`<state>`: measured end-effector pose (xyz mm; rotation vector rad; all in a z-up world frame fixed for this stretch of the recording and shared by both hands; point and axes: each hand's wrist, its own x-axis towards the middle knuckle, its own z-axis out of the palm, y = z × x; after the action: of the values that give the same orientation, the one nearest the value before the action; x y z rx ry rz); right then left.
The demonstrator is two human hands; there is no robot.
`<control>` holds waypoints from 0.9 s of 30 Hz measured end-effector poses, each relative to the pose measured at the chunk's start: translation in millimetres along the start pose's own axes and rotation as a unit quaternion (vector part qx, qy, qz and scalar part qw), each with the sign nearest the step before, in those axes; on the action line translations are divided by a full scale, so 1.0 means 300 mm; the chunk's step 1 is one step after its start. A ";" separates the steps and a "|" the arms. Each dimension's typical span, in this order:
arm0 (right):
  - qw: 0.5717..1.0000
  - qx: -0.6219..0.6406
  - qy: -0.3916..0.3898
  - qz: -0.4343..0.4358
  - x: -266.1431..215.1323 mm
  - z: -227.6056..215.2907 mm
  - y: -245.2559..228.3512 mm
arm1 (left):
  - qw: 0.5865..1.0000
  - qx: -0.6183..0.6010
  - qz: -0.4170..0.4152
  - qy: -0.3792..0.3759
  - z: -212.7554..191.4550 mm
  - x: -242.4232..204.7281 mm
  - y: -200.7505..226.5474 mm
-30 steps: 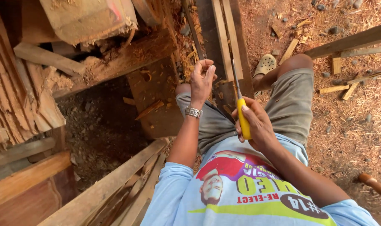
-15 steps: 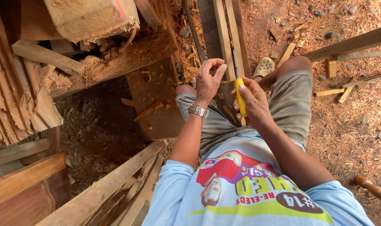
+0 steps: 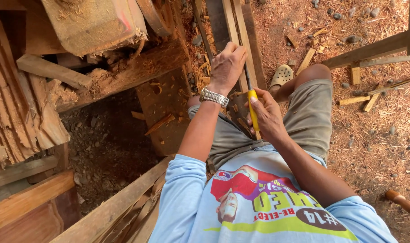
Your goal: Using a chisel and a hammer to carve wood and assemble furniture components in a workshop.
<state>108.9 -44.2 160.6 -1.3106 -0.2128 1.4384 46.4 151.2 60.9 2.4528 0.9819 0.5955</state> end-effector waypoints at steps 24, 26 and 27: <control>0.996 -0.051 0.057 0.055 -0.098 0.026 -0.031 | 0.996 0.028 0.000 -0.089 -0.048 0.069 -0.031; 0.996 -0.043 0.069 0.045 -0.083 0.040 0.010 | 0.995 0.035 0.003 -0.089 -0.066 0.066 -0.027; 0.996 -0.038 0.079 0.031 -0.069 0.048 0.027 | 0.996 0.042 0.007 -0.083 -0.076 0.074 -0.026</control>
<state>88.1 -56.0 172.0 -1.4969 -0.1233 1.3825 44.5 177.5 80.3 2.5367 0.9413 0.3541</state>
